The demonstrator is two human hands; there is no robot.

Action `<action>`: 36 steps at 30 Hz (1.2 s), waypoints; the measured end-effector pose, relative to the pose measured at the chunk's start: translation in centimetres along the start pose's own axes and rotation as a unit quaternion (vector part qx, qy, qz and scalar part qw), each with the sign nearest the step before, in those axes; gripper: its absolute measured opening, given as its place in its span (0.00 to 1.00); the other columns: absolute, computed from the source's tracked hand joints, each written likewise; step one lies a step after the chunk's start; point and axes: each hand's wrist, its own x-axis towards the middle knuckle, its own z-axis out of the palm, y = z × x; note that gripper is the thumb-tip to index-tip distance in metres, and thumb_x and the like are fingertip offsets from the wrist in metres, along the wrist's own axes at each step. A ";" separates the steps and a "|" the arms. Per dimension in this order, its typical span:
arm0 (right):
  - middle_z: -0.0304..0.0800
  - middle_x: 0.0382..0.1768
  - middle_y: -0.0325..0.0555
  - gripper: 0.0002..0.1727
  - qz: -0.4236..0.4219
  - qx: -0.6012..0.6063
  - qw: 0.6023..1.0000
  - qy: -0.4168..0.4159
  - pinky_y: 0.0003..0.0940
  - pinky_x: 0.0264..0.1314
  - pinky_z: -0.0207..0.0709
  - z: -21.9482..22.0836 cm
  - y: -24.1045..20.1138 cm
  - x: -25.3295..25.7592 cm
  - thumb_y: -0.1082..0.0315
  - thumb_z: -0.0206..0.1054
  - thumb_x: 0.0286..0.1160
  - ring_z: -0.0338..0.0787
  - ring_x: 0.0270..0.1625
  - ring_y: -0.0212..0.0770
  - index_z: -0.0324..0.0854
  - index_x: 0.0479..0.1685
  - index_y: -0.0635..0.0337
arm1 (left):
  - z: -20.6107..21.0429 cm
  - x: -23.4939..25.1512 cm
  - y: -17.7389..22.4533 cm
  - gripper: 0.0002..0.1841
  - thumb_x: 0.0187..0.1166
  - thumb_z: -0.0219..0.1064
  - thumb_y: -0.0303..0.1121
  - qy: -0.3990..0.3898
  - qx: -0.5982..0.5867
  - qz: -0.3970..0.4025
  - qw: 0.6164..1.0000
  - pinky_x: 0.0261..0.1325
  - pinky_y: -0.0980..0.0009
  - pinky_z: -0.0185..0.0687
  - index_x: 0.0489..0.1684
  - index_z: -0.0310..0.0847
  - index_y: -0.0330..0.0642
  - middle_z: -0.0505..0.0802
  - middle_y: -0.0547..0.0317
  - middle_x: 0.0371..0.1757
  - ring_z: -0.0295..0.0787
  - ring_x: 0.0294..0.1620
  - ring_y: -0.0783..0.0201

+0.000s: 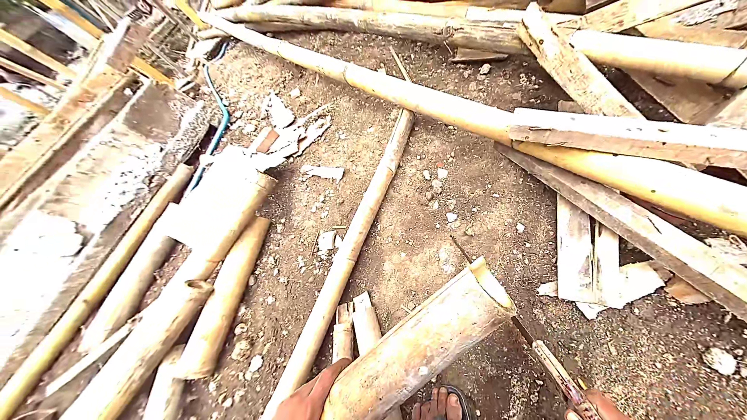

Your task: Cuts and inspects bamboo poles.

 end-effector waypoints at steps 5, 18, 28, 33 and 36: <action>0.88 0.49 0.66 0.20 0.015 0.009 1.000 0.012 0.45 0.61 0.81 -0.5 1.3 0.2 0.60 0.68 0.75 0.88 0.55 0.51 0.83 0.41 0.75 | 0.0 0.1 0.0 0.58 0.55 0.77 0.72 -0.008 -0.007 -0.002 1.000 0.61 0.35 0.84 0.81 0.69 0.32 0.91 0.34 0.62 0.92 0.59 0.37; 0.91 0.47 0.55 0.27 0.160 -0.061 0.984 0.044 0.50 0.55 0.83 -3.2 -0.5 1.7 0.53 0.72 0.71 0.91 0.49 0.45 0.83 0.60 0.67 | -0.7 1.7 -1.4 0.63 0.58 0.65 0.82 -0.071 -0.109 0.050 0.990 0.73 0.43 0.80 0.85 0.63 0.32 0.87 0.35 0.69 0.88 0.68 0.47; 0.85 0.67 0.67 0.40 0.156 -0.203 0.965 0.053 0.70 0.74 0.71 -4.2 0.2 3.7 0.38 0.65 0.71 0.83 0.72 0.68 0.83 0.70 0.64 | -0.8 6.8 -3.7 0.42 0.68 0.64 0.76 -0.222 -0.354 0.079 0.905 0.61 0.65 0.88 0.67 0.84 0.48 0.95 0.65 0.53 0.92 0.52 0.72; 0.95 0.53 0.44 0.38 0.058 -0.127 0.990 0.029 0.47 0.55 0.90 -3.6 -5.5 8.5 0.34 0.55 0.77 0.96 0.51 0.41 0.83 0.72 0.55 | -0.4 9.4 -3.9 0.34 0.59 0.83 0.59 -0.390 -0.507 0.019 0.768 0.60 0.67 0.90 0.67 0.83 0.60 0.96 0.67 0.55 0.94 0.54 0.70; 0.93 0.57 0.41 0.41 0.072 -0.005 0.996 -0.061 0.47 0.48 0.93 -2.1 -12.0 11.8 0.31 0.52 0.78 0.96 0.51 0.41 0.72 0.83 0.49 | -0.3 9.9 -3.4 0.30 0.61 0.84 0.53 -0.421 -0.525 0.024 0.739 0.58 0.67 0.91 0.64 0.85 0.59 0.96 0.65 0.54 0.94 0.53 0.69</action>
